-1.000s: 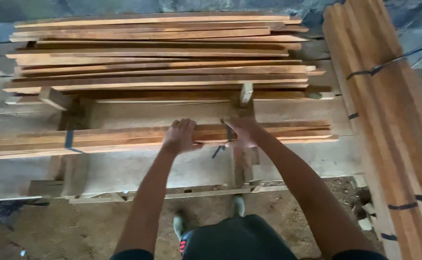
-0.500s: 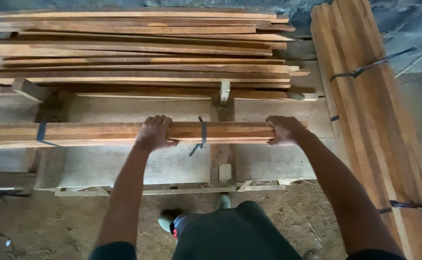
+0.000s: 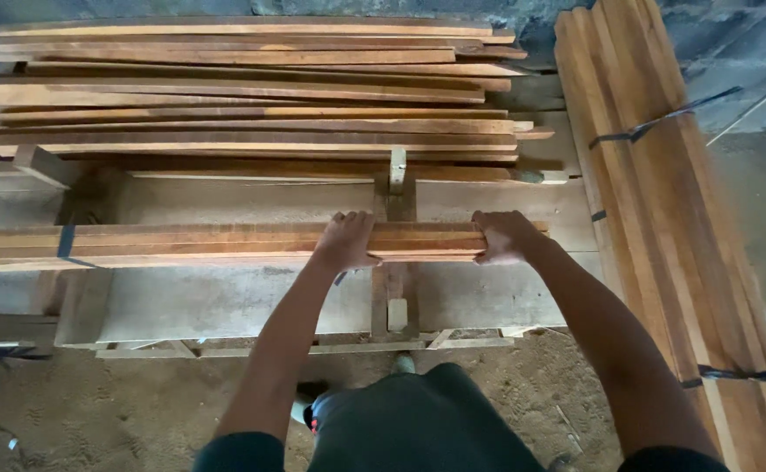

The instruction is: Organizing and sorting wooden slats on a workbench in a woodworking workshop.

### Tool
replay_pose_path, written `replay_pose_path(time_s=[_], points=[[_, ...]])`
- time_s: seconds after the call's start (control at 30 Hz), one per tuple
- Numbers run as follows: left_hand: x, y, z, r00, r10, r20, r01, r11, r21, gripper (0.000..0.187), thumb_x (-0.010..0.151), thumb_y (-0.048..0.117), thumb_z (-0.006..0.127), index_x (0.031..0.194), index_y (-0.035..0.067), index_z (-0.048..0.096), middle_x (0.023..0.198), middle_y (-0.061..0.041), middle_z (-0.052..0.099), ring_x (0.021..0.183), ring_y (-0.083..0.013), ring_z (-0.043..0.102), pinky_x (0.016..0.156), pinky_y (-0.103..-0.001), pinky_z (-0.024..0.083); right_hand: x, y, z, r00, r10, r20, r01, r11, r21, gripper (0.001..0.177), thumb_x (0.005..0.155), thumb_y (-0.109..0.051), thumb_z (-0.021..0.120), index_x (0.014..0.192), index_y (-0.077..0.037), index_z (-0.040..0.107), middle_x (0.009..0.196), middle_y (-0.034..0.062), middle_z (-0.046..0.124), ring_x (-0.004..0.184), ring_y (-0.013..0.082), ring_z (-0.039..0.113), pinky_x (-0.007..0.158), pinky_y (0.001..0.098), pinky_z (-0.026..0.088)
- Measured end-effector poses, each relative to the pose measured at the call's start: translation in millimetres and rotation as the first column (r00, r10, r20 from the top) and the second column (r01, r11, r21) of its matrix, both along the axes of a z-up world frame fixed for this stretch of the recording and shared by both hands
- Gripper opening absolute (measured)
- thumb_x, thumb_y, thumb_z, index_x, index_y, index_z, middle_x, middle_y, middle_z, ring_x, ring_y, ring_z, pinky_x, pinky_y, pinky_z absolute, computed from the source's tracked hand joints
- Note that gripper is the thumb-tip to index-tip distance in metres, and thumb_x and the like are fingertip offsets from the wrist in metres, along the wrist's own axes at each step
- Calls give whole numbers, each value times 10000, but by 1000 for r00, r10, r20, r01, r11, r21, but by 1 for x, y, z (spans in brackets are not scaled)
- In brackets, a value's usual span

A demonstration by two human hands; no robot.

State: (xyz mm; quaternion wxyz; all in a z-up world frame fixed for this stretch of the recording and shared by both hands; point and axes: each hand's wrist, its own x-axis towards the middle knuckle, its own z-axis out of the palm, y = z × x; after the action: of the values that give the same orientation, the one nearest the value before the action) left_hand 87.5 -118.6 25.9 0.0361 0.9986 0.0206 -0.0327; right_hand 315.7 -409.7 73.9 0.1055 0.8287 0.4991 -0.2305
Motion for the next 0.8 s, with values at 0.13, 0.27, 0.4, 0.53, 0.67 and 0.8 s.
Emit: replay_pose_path(time_s=[0.13,0.27,0.4,0.53,0.67,0.8], points=[[1,0,-8,999,-2,41,0,999,53,911,619,654,830,1306,128,546,1186,-89,628,1152,-292,640,970,-468,502,6,-1,-13,1000,8,17,-8,1000,-19,623,761,-500,787,1210,-154,529,1140,115,736,1139,362,718,975,560,539],[-1,-1,-3,998,-3,60,1,1000,27,858,652,620,818,1279,87,578,1171,-124,635,1127,-327,643,952,-473,499,8,2,-14,1000,16,-8,-16,1000,-20,584,780,-449,790,1201,-138,532,1131,132,735,1128,370,720,976,572,536],[0,-3,-2,996,-19,93,9,995,100,865,639,655,806,1264,96,593,1180,-120,649,1124,-307,657,936,-458,506,5,2,-4,1000,19,-18,-20,999,-50,590,790,-469,780,1204,-137,522,1135,127,736,1125,371,723,980,575,539],[1,-5,6,999,-13,46,9,996,85,852,663,637,800,1278,91,579,1195,-118,635,1137,-315,648,942,-460,497,5,0,-10,999,41,7,-41,999,-7,596,777,-476,787,1195,-150,515,1110,114,726,1094,360,731,962,558,550],[-4,-10,30,999,24,-42,-20,996,81,888,700,652,784,1342,83,553,1264,-122,624,1202,-302,623,995,-450,476,0,10,-17,995,89,42,-91,995,51,680,782,-524,780,1246,-92,533,1159,170,715,1128,393,713,978,564,550],[0,-7,35,976,35,-213,-28,999,33,946,779,700,710,1440,64,480,1426,-147,547,1342,-312,535,1096,-454,411,-59,57,13,979,187,84,-197,970,145,843,773,-662,731,1363,-88,549,1290,179,681,1218,386,657,1017,548,528]])
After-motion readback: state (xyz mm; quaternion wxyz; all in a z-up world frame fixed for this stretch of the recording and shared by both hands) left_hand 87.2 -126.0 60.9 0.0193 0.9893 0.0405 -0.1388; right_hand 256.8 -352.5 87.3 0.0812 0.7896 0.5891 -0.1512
